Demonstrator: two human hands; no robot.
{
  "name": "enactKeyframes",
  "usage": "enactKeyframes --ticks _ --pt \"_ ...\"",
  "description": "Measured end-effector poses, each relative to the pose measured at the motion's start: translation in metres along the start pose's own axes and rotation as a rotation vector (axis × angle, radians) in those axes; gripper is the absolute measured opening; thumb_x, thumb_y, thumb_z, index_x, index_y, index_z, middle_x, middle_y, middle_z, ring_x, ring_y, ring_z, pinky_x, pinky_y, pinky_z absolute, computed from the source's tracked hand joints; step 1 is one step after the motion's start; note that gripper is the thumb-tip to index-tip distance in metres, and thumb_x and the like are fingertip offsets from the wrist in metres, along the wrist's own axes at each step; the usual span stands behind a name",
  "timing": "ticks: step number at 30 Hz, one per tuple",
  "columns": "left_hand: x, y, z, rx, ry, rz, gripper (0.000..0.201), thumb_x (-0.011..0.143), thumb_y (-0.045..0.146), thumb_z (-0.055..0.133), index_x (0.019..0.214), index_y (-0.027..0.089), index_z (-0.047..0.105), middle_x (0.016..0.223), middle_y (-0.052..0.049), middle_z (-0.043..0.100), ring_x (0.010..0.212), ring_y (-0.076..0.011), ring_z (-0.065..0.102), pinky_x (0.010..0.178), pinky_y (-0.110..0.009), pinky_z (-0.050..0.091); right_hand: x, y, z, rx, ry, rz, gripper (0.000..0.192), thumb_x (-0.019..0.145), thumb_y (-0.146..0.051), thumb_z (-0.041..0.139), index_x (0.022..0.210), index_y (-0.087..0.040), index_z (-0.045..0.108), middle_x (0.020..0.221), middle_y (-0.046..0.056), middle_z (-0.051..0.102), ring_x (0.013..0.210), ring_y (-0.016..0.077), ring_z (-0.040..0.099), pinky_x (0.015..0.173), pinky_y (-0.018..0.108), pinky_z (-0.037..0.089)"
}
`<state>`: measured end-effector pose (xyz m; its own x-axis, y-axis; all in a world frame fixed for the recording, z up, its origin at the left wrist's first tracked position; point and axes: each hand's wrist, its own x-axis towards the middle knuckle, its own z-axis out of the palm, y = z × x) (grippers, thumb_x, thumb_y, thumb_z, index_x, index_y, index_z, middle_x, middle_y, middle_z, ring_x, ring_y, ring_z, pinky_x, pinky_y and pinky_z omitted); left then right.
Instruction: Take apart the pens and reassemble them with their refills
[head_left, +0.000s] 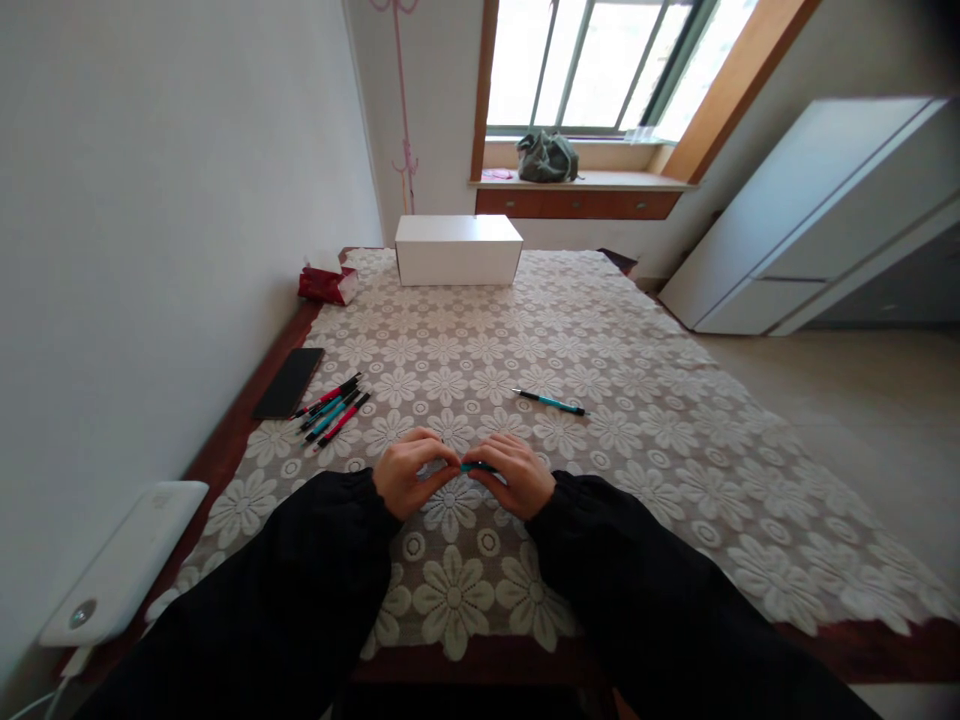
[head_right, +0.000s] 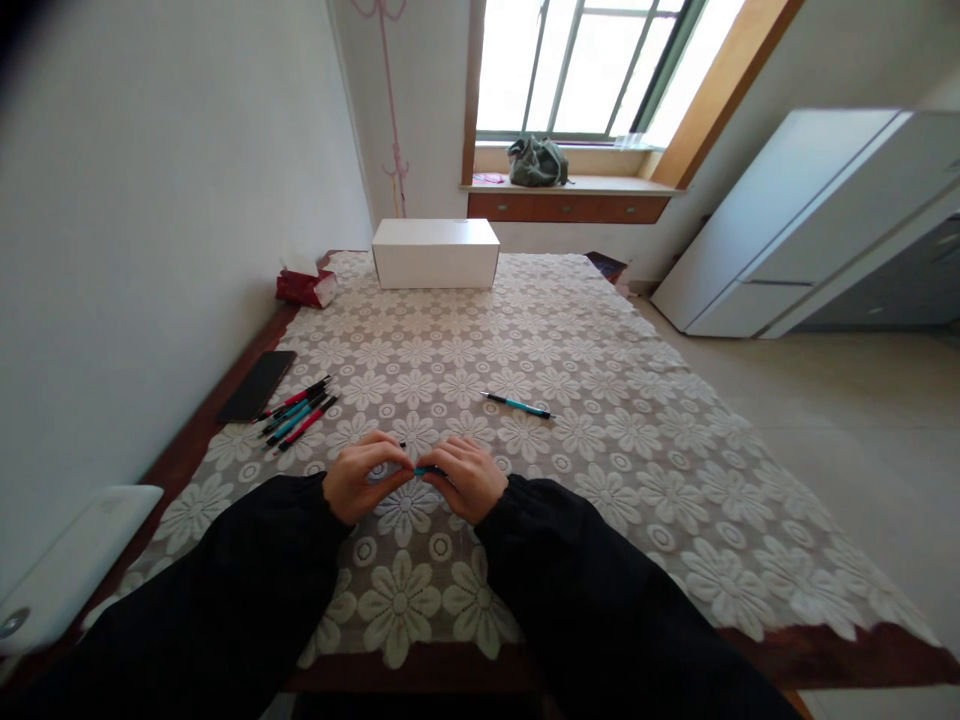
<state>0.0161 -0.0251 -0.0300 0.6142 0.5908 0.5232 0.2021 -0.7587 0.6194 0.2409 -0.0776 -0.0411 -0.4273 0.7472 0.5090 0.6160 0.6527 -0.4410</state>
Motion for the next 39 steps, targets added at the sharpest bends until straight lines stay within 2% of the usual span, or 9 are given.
enactKeyframes --ticks 4,7,12,15,20,23,28,33,39 --pt "0.0 -0.002 -0.001 0.002 0.023 -0.003 0.009 0.093 0.03 0.07 0.094 0.021 0.07 0.086 -0.004 0.074 0.089 -0.0196 0.068 0.083 -0.034 0.057 0.0 -0.006 -0.001 0.095 0.058 0.014 0.021 0.103 -0.028 0.053 0.121 -0.024 0.062 0.092 0.004 0.072 0.083 0.0192 0.065 0.077 0.034 0.052" --pt "-0.001 -0.007 0.0 0.056 0.014 0.012 0.012 0.093 0.031 0.069 0.1 0.022 0.07 0.094 -0.005 0.075 0.095 -0.0211 0.067 0.088 -0.037 0.057 -0.001 -0.011 -0.007 0.198 0.226 0.085 0.035 0.102 -0.024 0.052 0.137 -0.026 0.054 0.098 0.004 0.073 0.083 0.0168 0.068 0.078 0.032 0.055" --pt "-0.005 -0.023 0.006 0.257 -0.112 0.082 0.023 0.089 0.034 0.071 0.111 0.026 0.073 0.118 -0.008 0.072 0.117 -0.0282 0.06 0.102 -0.049 0.052 0.0 -0.016 -0.016 0.245 0.4 0.167 0.02 0.1 -0.024 0.054 0.118 -0.025 0.064 0.09 0.003 0.075 0.077 0.0169 0.069 0.072 0.032 0.056" --pt "-0.009 -0.031 0.01 0.314 -0.144 0.08 0.023 0.088 0.033 0.072 0.11 0.027 0.075 0.126 -0.008 0.07 0.124 -0.0312 0.056 0.103 -0.053 0.05 0.001 -0.017 -0.017 0.254 0.452 0.192 0.027 0.1 -0.024 0.055 0.127 -0.025 0.059 0.09 0.004 0.075 0.076 0.0176 0.069 0.07 0.033 0.057" --pt "-0.009 -0.033 0.011 0.315 -0.13 0.081 0.008 0.087 0.031 0.074 0.093 0.026 0.076 0.12 -0.006 0.072 0.123 -0.0299 0.057 0.104 -0.051 0.05 0.004 -0.019 -0.019 0.219 0.428 0.138 0.02 0.099 -0.021 0.054 0.117 -0.025 0.063 0.088 0.003 0.075 0.073 0.0167 0.067 0.069 0.033 0.056" --pt "-0.008 -0.03 0.01 0.314 -0.124 0.066 0.005 0.086 0.029 0.074 0.085 0.025 0.074 0.118 -0.005 0.073 0.121 -0.0286 0.058 0.103 -0.05 0.05 0.004 -0.019 -0.02 0.206 0.458 0.162 0.024 0.098 -0.021 0.056 0.121 -0.024 0.06 0.086 0.002 0.075 0.068 0.0158 0.064 0.066 0.032 0.054" --pt "-0.008 -0.029 0.01 0.325 -0.129 0.072 0.006 0.089 0.027 0.07 0.084 0.024 0.071 0.114 -0.005 0.074 0.121 -0.0276 0.059 0.104 -0.048 0.049 0.004 -0.015 -0.018 0.145 0.456 0.188 0.014 0.096 -0.021 0.057 0.107 -0.024 0.064 0.083 0.003 0.073 0.07 0.0168 0.062 0.068 0.032 0.053" --pt "-0.007 -0.027 0.009 0.331 -0.14 0.045 0.004 0.089 0.027 0.069 0.09 0.024 0.072 0.114 -0.005 0.074 0.122 -0.0284 0.059 0.105 -0.05 0.049 0.005 -0.012 -0.017 0.124 0.514 0.259 0.019 0.096 -0.022 0.056 0.114 -0.023 0.061 0.087 0.004 0.074 0.073 0.0173 0.064 0.07 0.033 0.054" --pt "-0.007 -0.028 0.008 0.323 -0.134 0.068 0.005 0.086 0.03 0.073 0.083 0.025 0.074 0.114 -0.004 0.075 0.12 -0.0285 0.059 0.103 -0.049 0.05 0.005 -0.012 -0.017 0.099 0.506 0.29 0.013 0.095 -0.026 0.058 0.107 -0.024 0.064 0.086 0.003 0.074 0.072 0.0178 0.063 0.07 0.034 0.054"
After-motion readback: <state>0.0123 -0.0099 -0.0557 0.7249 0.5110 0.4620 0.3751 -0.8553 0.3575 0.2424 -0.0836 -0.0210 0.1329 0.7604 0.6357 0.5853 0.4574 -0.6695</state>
